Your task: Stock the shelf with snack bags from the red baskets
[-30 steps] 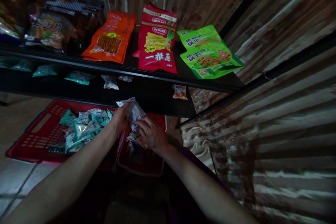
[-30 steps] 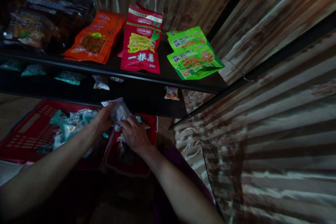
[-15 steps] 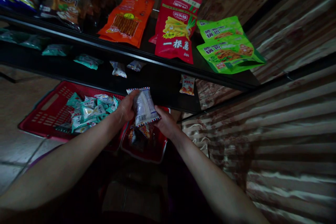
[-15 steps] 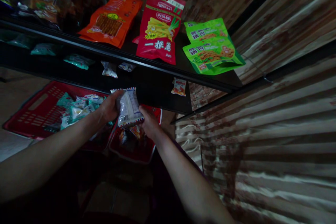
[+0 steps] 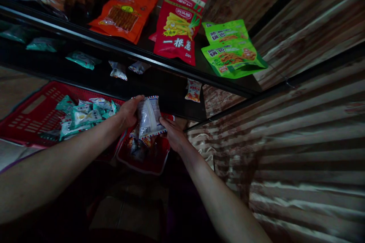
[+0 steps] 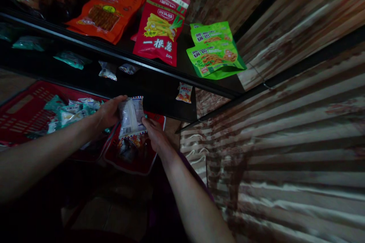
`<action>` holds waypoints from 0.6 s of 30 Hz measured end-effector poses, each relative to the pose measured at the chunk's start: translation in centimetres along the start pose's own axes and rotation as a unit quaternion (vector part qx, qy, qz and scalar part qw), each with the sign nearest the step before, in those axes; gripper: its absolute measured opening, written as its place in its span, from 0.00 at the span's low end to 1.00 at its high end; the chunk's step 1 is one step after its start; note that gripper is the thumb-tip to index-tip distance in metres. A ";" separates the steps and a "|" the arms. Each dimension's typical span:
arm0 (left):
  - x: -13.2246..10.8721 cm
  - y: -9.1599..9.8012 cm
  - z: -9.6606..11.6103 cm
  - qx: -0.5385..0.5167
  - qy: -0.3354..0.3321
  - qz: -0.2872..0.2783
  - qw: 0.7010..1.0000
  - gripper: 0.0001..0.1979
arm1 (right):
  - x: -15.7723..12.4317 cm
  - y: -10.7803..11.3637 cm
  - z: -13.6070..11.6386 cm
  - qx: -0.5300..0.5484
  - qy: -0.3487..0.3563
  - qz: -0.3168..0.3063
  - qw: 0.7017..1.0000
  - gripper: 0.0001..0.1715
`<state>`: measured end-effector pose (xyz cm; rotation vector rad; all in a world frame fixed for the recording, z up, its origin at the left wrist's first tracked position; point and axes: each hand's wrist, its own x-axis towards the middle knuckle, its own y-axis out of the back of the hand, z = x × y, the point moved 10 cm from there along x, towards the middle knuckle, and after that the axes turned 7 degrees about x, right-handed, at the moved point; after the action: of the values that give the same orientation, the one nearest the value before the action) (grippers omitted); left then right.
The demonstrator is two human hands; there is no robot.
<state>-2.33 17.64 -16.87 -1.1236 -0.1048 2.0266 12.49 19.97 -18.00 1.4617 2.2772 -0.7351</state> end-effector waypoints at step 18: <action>-1.0 -1.0 -0.7 0.099 0.007 -0.011 0.995 0.06 | -0.7 2.3 -5.3 -0.215 0.219 0.059 0.950 0.25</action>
<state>-0.94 17.44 -16.22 -1.0070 0.0892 1.9615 14.86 23.34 -13.90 1.6326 2.4175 0.1448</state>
